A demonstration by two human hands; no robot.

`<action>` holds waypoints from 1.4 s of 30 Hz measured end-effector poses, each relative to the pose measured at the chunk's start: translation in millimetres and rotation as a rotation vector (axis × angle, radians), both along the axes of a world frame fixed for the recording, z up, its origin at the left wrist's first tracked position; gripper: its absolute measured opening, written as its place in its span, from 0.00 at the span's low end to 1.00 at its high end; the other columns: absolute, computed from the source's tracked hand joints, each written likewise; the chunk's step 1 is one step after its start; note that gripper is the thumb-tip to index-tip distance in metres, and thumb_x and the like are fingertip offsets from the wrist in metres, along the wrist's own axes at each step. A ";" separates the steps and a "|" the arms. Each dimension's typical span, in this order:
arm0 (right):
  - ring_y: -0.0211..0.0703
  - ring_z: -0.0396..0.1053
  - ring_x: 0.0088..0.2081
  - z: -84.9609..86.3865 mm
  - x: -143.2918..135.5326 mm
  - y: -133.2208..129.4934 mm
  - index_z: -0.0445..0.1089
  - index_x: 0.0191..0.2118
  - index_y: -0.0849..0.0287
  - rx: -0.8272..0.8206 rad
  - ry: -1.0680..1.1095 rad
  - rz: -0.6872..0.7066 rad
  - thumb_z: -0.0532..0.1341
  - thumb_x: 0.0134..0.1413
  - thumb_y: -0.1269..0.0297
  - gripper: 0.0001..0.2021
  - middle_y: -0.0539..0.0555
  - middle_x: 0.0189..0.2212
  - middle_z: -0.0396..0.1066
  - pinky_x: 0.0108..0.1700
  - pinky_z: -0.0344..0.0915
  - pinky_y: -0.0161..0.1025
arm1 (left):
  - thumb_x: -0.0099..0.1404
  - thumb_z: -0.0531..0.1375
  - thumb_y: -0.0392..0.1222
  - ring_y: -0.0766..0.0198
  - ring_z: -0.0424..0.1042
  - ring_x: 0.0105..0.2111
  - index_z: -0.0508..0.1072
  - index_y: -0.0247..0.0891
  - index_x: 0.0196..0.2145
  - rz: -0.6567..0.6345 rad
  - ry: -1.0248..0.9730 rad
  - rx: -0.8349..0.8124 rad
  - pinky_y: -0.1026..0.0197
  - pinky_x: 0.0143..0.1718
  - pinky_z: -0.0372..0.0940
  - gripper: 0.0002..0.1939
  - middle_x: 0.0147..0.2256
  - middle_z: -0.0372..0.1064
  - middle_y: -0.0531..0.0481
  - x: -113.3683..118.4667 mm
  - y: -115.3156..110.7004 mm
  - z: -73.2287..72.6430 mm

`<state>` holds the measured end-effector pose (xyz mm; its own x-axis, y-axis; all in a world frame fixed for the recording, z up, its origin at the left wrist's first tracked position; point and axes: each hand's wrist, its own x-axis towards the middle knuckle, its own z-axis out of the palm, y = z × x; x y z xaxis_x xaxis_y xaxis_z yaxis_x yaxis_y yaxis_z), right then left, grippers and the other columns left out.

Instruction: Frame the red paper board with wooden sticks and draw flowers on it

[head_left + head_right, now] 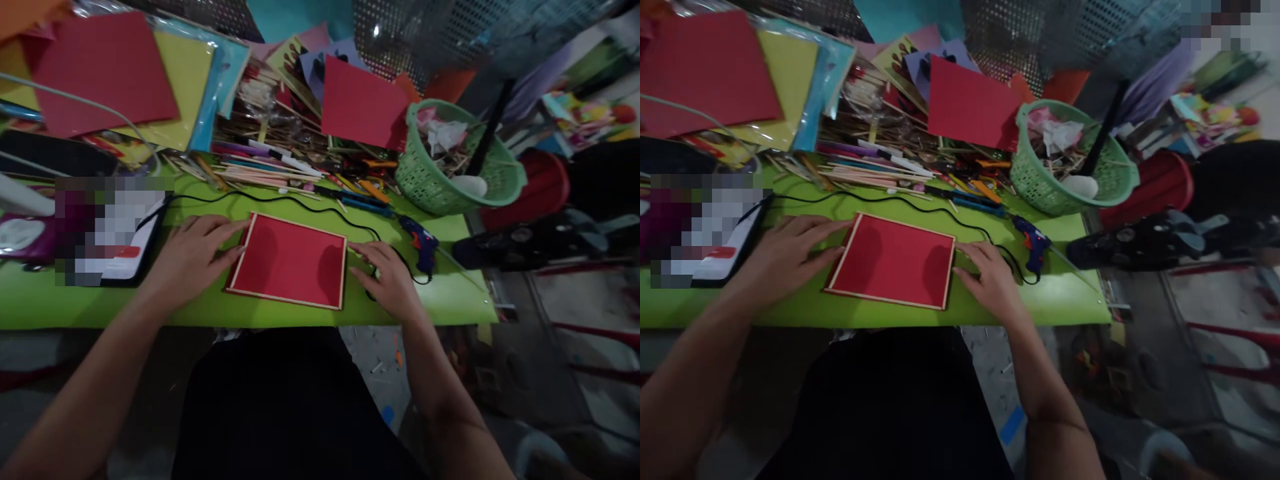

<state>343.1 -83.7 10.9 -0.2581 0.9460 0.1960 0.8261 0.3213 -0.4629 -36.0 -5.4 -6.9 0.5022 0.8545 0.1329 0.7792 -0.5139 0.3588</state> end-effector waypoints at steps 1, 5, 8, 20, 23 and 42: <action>0.54 0.71 0.52 -1.0 0.2 -1.9 0.69 0.62 0.57 -0.017 -0.006 0.010 0.61 0.68 0.56 0.21 0.63 0.51 0.72 0.54 0.71 0.50 | 0.75 0.51 0.56 0.42 0.67 0.55 0.64 0.50 0.68 -0.023 0.006 -0.007 0.37 0.57 0.63 0.27 0.54 0.69 0.40 -1.0 5.5 -3.4; 0.58 0.69 0.55 -3.0 -0.8 -6.5 0.64 0.68 0.57 -0.059 -0.086 0.010 0.62 0.67 0.50 0.29 0.64 0.52 0.70 0.58 0.68 0.55 | 0.76 0.46 0.62 0.44 0.66 0.52 0.64 0.49 0.68 -0.059 0.047 0.019 0.38 0.56 0.63 0.30 0.51 0.66 0.40 -2.1 16.4 -9.9; 0.60 0.67 0.56 -3.5 -1.1 -7.6 0.61 0.71 0.52 -0.081 -0.123 0.008 0.61 0.67 0.49 0.31 0.63 0.52 0.69 0.59 0.67 0.58 | 0.76 0.47 0.60 0.45 0.66 0.53 0.63 0.51 0.69 -0.063 0.064 0.026 0.38 0.57 0.63 0.29 0.50 0.65 0.40 0.2 15.4 -6.8; 0.60 0.66 0.54 -10.5 -0.6 -9.3 0.56 0.73 0.54 -0.022 -0.173 0.040 0.59 0.68 0.50 0.33 0.64 0.51 0.66 0.57 0.65 0.56 | 0.75 0.53 0.51 0.46 0.66 0.52 0.66 0.50 0.68 -0.004 0.115 -0.025 0.43 0.54 0.64 0.26 0.51 0.66 0.39 9.6 6.8 4.7; 0.60 0.67 0.54 -11.8 -0.4 -9.6 0.54 0.74 0.52 -0.013 -0.175 0.040 0.60 0.68 0.49 0.34 0.63 0.51 0.65 0.57 0.65 0.57 | 0.74 0.55 0.49 0.46 0.66 0.51 0.68 0.51 0.67 0.017 0.124 -0.006 0.43 0.53 0.65 0.25 0.50 0.67 0.39 12.7 4.4 6.9; 0.62 0.68 0.51 -25.0 8.4 -10.8 0.47 0.76 0.47 0.044 -0.216 0.075 0.57 0.69 0.49 0.35 0.64 0.51 0.66 0.52 0.67 0.58 | 0.77 0.51 0.46 0.53 0.67 0.48 0.72 0.47 0.63 0.077 0.126 0.002 0.51 0.49 0.63 0.21 0.48 0.70 0.42 26.4 -3.3 15.6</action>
